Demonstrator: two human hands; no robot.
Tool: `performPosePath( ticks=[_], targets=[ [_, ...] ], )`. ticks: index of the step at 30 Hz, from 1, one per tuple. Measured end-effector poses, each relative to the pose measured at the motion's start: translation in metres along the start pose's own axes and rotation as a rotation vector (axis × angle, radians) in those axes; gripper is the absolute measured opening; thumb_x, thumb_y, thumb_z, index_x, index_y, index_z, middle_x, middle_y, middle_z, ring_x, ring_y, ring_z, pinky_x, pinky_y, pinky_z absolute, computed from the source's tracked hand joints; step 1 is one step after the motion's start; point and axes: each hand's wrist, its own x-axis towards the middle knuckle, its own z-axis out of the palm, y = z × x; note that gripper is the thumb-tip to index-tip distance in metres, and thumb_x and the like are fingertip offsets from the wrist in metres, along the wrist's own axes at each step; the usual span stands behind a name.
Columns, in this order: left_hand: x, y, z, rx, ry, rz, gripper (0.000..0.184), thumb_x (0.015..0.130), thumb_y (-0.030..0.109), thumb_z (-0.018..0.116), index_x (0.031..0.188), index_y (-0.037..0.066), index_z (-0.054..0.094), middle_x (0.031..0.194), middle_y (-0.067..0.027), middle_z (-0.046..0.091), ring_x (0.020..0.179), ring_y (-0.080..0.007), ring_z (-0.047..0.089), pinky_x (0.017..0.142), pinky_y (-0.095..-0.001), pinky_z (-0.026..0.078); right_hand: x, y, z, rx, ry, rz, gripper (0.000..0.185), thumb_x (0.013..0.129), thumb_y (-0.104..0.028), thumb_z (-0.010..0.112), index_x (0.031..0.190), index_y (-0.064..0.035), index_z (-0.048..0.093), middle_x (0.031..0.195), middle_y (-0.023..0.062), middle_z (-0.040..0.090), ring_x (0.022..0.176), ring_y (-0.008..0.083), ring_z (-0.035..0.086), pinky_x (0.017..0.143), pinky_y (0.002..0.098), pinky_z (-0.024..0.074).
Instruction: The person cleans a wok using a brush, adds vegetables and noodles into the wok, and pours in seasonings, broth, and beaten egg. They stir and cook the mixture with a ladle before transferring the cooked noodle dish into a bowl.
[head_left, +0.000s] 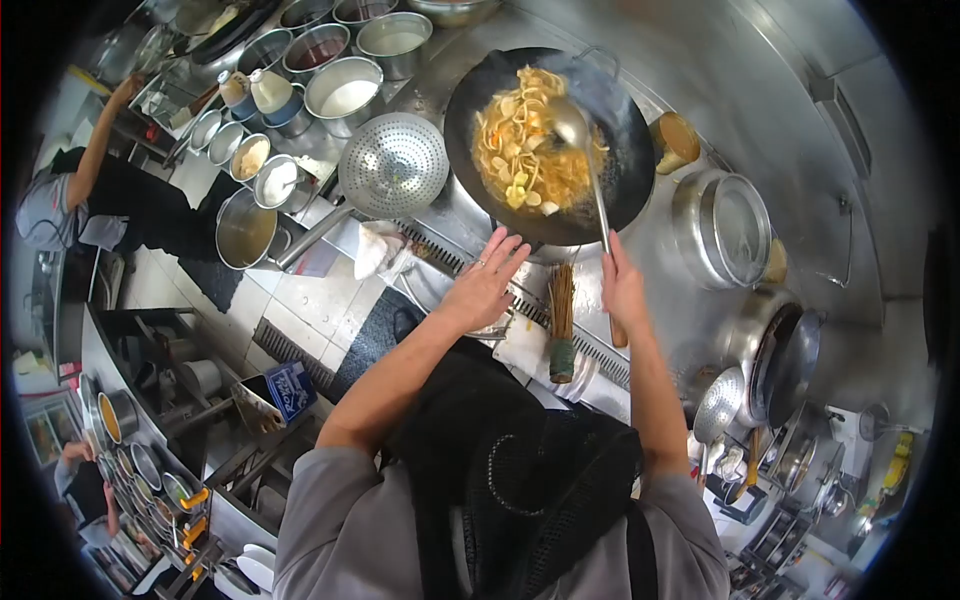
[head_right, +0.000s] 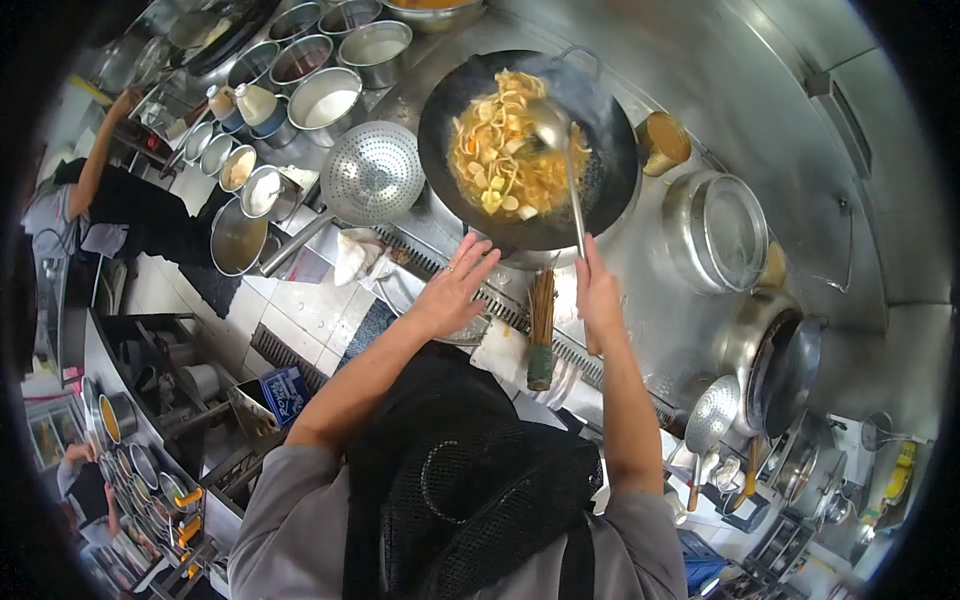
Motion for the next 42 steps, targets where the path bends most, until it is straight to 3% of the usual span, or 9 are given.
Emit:
performPosePath(
  ticks=[3,6,8,11,18,23,27,29,42],
  targets=[
    [-0.001,0.000,-0.004,-0.009,0.022,-0.006,0.087,0.081,0.006,0.077,0.158,0.006,0.036,0.162,-0.0162,0.033,0.158,-0.0396,0.019,0.119,-0.0494,0.041,-0.036,0.023,0.020,-0.451,0.169,-0.198,0.057,0.106,-0.019,0.053,0.160,-0.0093,0.036,0.090,0.0386,0.065,0.072,0.0542,0.066,0.061,0.0587,0.0496],
    [-0.001,0.000,0.002,-0.013,0.047,0.007,0.088,0.081,0.006,0.077,0.158,0.006,0.035,0.162,-0.0170,0.032,0.158,-0.0411,0.018,0.123,-0.0493,0.034,-0.068,0.007,0.037,-0.380,0.179,-0.297,0.059,0.108,-0.020,0.053,0.162,-0.0086,0.033,0.077,0.0264,0.067,0.055,0.0396,0.065,0.051,0.0499,0.0510],
    [-0.001,0.001,0.002,-0.003,0.050,0.015,0.088,0.082,0.007,0.078,0.159,0.006,0.035,0.163,-0.0168,0.032,0.158,-0.0408,0.018,0.123,-0.0493,0.035,-0.076,-0.050,0.023,0.307,-0.133,0.134,0.059,0.109,-0.022,0.054,0.162,-0.0084,0.034,0.067,0.0089,0.059,0.045,0.0192,0.055,0.042,0.0366,0.0480],
    [-0.001,-0.001,-0.002,0.012,0.033,0.024,0.089,0.082,0.008,0.078,0.160,0.007,0.033,0.163,-0.0166,0.031,0.158,-0.0402,0.018,0.122,-0.0494,0.037,-0.066,-0.061,0.001,0.547,-0.141,0.214,0.058,0.109,-0.023,0.053,0.162,-0.0102,0.035,0.066,-0.0023,0.049,0.045,0.0062,0.045,0.039,0.0261,0.0435],
    [-0.002,0.001,-0.003,0.015,-0.002,0.006,0.092,0.082,0.010,0.078,0.161,0.007,0.030,0.165,-0.0164,0.028,0.159,-0.0390,0.017,0.116,-0.0492,0.045,0.022,-0.018,-0.011,-0.181,0.263,-0.220,0.050,0.108,-0.023,0.055,0.154,-0.0056,0.049,0.062,0.0095,0.059,0.048,0.0168,0.057,0.046,0.0400,0.0482],
    [-0.002,0.000,-0.003,0.025,-0.009,0.019,0.092,0.082,0.011,0.078,0.161,0.007,0.031,0.165,-0.0166,0.028,0.159,-0.0391,0.016,0.120,-0.0486,0.040,0.032,-0.063,-0.014,-0.126,0.075,0.010,0.049,0.105,-0.021,0.060,0.153,-0.0121,0.051,0.075,0.0268,0.067,0.060,0.0335,0.069,0.062,0.0488,0.0542],
    [-0.002,0.000,-0.002,0.029,-0.014,0.021,0.093,0.081,0.011,0.078,0.161,0.007,0.031,0.166,-0.0167,0.027,0.159,-0.0392,0.016,0.123,-0.0482,0.036,0.026,-0.021,-0.021,-0.236,-0.052,-0.125,0.051,0.103,-0.018,0.062,0.153,-0.0206,0.053,0.087,0.0257,0.071,0.071,0.0384,0.071,0.068,0.0480,0.0553],
    [-0.002,0.000,-0.002,0.034,-0.012,0.023,0.090,0.084,0.011,0.076,0.161,0.008,0.031,0.166,-0.0150,0.027,0.160,-0.0371,0.014,0.121,-0.0488,0.039,0.019,0.015,-0.033,-0.353,0.042,-0.766,0.052,0.101,-0.019,0.065,0.151,-0.0274,0.055,0.097,0.0210,0.071,0.076,0.0383,0.070,0.070,0.0480,0.0554],
    [0.000,0.001,-0.002,0.030,-0.050,0.001,0.089,0.084,0.010,0.076,0.161,0.007,0.031,0.166,-0.0153,0.027,0.160,-0.0377,0.014,0.121,-0.0494,0.038,-0.141,-0.081,-0.183,-1.018,0.233,-0.350,0.048,0.091,-0.016,0.074,0.137,-0.0263,0.068,0.094,0.0101,0.065,0.078,0.0340,0.068,0.068,0.0458,0.0554]
  ],
)
